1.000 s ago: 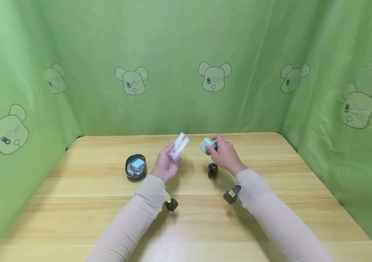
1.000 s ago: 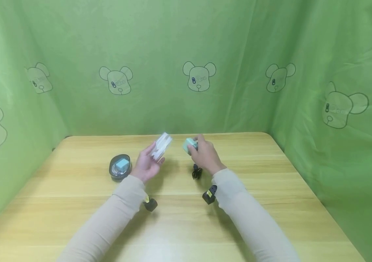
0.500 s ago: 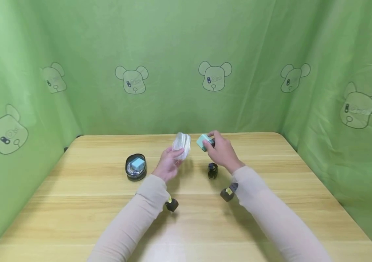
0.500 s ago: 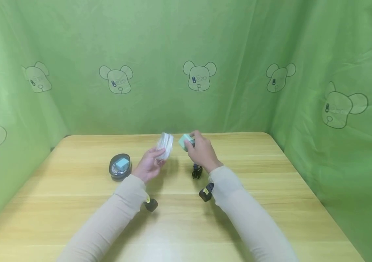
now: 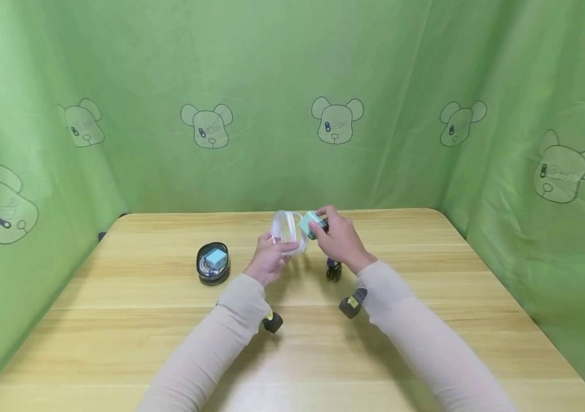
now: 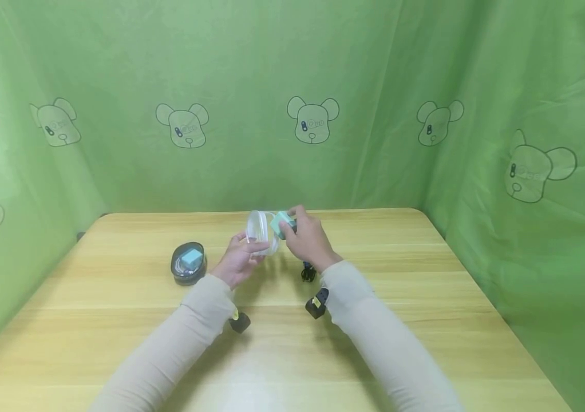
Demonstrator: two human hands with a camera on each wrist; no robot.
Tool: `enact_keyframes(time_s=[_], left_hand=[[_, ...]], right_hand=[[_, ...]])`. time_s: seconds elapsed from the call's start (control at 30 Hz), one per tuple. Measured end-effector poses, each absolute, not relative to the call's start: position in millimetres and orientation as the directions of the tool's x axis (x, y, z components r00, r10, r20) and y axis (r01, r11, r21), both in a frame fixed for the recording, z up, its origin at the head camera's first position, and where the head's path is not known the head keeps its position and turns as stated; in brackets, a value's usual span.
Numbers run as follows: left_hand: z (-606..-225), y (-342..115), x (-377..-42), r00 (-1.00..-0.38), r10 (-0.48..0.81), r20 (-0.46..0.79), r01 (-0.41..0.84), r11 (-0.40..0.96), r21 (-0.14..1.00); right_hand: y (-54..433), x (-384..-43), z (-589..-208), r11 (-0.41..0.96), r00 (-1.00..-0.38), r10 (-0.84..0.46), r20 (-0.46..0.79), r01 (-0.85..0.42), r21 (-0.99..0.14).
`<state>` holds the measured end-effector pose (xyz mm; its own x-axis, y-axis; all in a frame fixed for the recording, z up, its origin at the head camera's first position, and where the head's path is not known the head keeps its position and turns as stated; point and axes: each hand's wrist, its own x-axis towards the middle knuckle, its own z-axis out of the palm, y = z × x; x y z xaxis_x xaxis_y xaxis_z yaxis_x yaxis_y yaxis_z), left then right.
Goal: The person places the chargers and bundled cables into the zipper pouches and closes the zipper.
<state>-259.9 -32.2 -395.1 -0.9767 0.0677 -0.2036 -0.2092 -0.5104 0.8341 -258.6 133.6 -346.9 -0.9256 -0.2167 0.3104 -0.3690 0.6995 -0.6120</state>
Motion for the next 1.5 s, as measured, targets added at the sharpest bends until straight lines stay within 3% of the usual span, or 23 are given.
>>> enact_keyframes(time_s=[0.47,1.17,1.5], left_hand=[[-396,-34,-251,-0.962,0.200,-0.185,-0.272,-0.695,0.666],[-392,-28,-248,-0.940,0.305,-0.155,-0.324,-0.649,0.689],[-392,-29,-246,-0.934,0.315,-0.166,-0.345,-0.683,0.643]], right_hand=[[136,-257,-354,0.706,-0.916,-0.237,0.325,-0.392,-0.590],[131,-260,-355,0.722,-0.915,-0.214,0.341,-0.383,-0.576],[127,-262,-355,0.736,-0.898,-0.232,0.375,-0.414,-0.536]])
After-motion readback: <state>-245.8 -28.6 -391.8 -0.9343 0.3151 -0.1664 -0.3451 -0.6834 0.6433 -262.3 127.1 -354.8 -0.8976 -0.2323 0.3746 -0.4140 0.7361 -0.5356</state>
